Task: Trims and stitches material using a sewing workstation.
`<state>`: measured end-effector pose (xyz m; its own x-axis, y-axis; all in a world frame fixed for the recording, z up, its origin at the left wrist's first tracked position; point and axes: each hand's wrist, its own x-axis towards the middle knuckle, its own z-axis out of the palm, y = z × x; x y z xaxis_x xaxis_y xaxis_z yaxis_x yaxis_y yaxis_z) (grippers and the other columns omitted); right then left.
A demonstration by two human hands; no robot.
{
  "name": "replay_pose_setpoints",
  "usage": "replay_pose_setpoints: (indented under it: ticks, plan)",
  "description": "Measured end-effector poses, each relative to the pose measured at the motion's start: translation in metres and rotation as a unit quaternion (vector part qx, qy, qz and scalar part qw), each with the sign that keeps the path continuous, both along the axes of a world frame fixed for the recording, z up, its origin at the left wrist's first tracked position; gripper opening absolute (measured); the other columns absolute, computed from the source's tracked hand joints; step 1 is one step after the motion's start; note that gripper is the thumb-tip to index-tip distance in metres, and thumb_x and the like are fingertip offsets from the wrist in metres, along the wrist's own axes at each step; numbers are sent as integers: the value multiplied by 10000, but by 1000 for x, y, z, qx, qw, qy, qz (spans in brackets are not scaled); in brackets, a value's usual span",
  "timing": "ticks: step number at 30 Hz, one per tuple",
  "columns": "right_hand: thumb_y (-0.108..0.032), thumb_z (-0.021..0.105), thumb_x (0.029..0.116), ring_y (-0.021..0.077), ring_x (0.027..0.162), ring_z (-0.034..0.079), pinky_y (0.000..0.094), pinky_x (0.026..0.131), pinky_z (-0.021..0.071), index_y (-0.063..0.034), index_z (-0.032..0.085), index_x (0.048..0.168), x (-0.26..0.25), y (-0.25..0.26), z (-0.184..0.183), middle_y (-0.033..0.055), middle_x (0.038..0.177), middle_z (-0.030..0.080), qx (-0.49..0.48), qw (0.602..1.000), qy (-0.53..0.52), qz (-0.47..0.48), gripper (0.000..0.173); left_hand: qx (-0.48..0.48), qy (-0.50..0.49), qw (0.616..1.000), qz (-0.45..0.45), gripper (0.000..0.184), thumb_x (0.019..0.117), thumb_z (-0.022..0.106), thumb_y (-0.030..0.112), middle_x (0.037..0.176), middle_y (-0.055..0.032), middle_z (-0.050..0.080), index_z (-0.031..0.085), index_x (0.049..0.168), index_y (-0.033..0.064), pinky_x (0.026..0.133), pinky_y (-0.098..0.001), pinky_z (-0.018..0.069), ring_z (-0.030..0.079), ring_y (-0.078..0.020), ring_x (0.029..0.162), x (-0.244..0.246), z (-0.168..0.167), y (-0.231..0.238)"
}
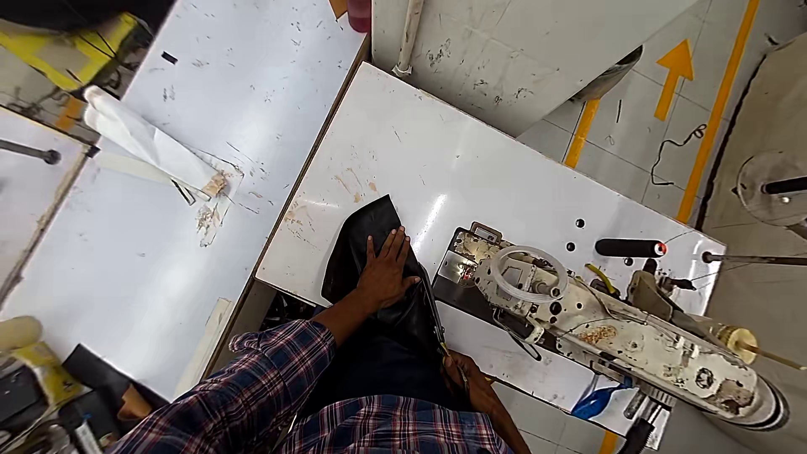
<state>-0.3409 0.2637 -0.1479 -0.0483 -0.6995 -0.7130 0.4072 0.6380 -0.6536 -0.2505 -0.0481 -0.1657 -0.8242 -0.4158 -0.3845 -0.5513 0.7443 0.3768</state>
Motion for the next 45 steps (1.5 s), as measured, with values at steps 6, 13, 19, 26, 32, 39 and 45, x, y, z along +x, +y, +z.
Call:
replay_pose_setpoints:
  ticks: [6, 13, 19, 26, 32, 39, 45]
  plan:
    - [-666, 602, 932, 74, 511, 537, 244, 510, 484, -134, 607, 863, -1, 0, 1, -42, 615, 550, -5, 1000, -8, -1, 536, -6, 4, 1000, 1, 975, 967, 446, 708, 1738, -94, 40, 168, 1647, 66, 1208, -714, -1, 25, -265, 1603, 1, -1, 0]
    - [-699, 595, 915, 75, 513, 547, 242, 505, 487, -131, 613, 856, -4, 1, 1, -38, 620, 561, -1, 1000, -25, -11, 572, -7, 7, 1000, 1, 971, 966, 463, 698, 1739, -91, 42, 169, 1648, 72, 1208, -713, -4, 29, -259, 1603, 2, -2, 1]
    - [-659, 589, 943, 87, 514, 547, 254, 509, 488, -124, 604, 855, -7, 3, -5, -30, 615, 553, -10, 1000, -11, -1, 542, -9, 6, 1000, 1, 969, 968, 457, 701, 1738, -90, 48, 166, 1650, 77, 1211, -707, 1, 29, -256, 1603, 2, -2, 1]
    - [-637, 599, 947, 103, 532, 550, 269, 523, 490, -122, 591, 876, -9, 2, -6, -24, 625, 542, 5, 1000, 14, 16, 520, -15, 9, 1000, 5, 943, 978, 460, 683, 1737, -92, 62, 182, 1648, 80, 1211, -710, 12, 46, -257, 1603, 1, -4, 2]
    - [-630, 620, 940, 104, 531, 549, 266, 521, 490, -118, 603, 891, -10, 3, -9, -23, 630, 547, 2, 1000, 4, 17, 515, -19, 7, 1000, 8, 943, 979, 452, 690, 1738, -87, 53, 188, 1646, 78, 1208, -714, 18, 48, -261, 1602, 0, -4, 3]
    - [-634, 639, 926, 96, 520, 547, 267, 515, 500, -124, 604, 899, -11, 3, -9, -32, 625, 545, 2, 1000, -20, 10, 512, -13, 0, 1000, 8, 949, 978, 455, 693, 1739, -85, 47, 180, 1648, 80, 1212, -711, 21, 47, -267, 1602, -1, 0, 2]
    - [-622, 638, 934, 93, 515, 545, 261, 512, 494, -130, 608, 883, -11, 3, -10, -36, 617, 545, -2, 1000, -26, 10, 496, -15, 4, 1000, 10, 955, 973, 463, 697, 1739, -82, 53, 177, 1650, 87, 1214, -706, 20, 48, -255, 1603, 0, -2, 3]
